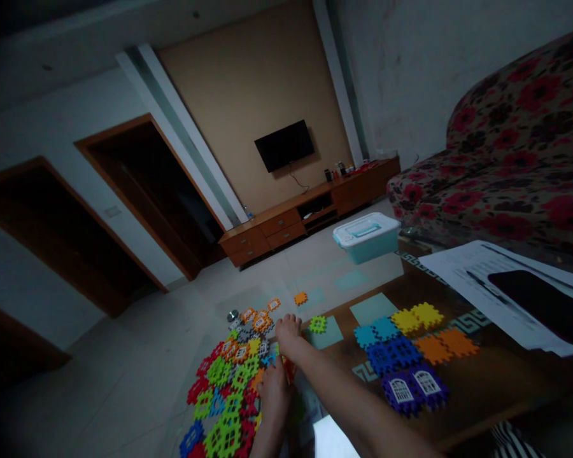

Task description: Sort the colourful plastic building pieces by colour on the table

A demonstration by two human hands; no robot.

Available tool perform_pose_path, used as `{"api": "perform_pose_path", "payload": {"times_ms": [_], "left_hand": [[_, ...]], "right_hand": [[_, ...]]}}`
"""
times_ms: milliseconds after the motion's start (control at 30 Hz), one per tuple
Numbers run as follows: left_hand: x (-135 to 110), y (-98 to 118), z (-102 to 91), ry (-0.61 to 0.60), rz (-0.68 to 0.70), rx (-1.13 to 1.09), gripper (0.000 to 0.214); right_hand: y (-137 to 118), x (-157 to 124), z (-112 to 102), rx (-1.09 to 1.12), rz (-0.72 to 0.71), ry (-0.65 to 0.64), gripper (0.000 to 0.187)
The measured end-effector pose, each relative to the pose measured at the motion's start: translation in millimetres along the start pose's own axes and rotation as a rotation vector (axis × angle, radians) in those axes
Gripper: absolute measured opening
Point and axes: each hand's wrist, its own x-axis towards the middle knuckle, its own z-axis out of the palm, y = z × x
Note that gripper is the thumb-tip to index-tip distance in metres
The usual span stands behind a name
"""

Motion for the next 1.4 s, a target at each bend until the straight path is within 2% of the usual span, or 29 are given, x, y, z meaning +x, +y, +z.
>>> {"api": "perform_pose_path", "payload": {"times_ms": [67,133,200,267,400,500,567,633,733,833,1033,1200,1267,1400], "left_hand": [[1,-3,1.5,0.051,0.001,0.001,0.048],[3,-3,1.4,0.135,0.027,0.012,0.048],[3,5,-1.3,0.21,0.098,0.008,0.043],[-2,24,-6.7,0.244,0.196,-0.025,0.036],[-26,95,-19.0,0.247,0.444,-0.13,0.031],[-47,157,-18.7,0.192,0.601,-0.169,0.028],[-57,194,-11.7,0.146,0.686,-0.167,0.029],[-61,225,-0.9,0.121,0.75,-0.153,0.03],[-61,256,16.1,0.127,0.793,-0.116,0.029],[-56,271,28.9,0.144,0.805,-0.064,0.029],[-49,268,43.7,0.16,0.86,-0.005,0.03],[-53,263,45.5,0.133,0.859,-0.015,0.033],[-55,263,44.0,0.124,0.857,-0.032,0.034],[-57,264,39.6,0.075,0.847,-0.048,0.032]], "right_hand": [[11,-6,-13,0.027,-0.004,0.014,0.055],[33,-19,-30,0.045,-0.04,0.034,0.06],[68,-40,-51,0.05,-0.126,0.093,0.059],[113,-69,-72,0.03,-0.214,0.191,0.054],[219,-136,-105,-0.055,-0.155,0.26,0.056],[290,-177,-114,-0.096,-0.075,0.259,0.062],[324,-197,-115,-0.078,-0.069,0.226,0.069],[346,-213,-114,-0.05,-0.087,0.174,0.072],[362,-226,-112,-0.019,-0.104,0.133,0.073],[365,-230,-111,0.01,-0.134,0.13,0.07],[360,-223,-100,0.029,-0.215,0.128,0.061],[360,-218,-87,0.049,-0.236,0.106,0.058],[361,-220,-85,0.057,-0.194,0.132,0.06],[361,-227,-77,0.05,0.095,0.193,0.07]]}}
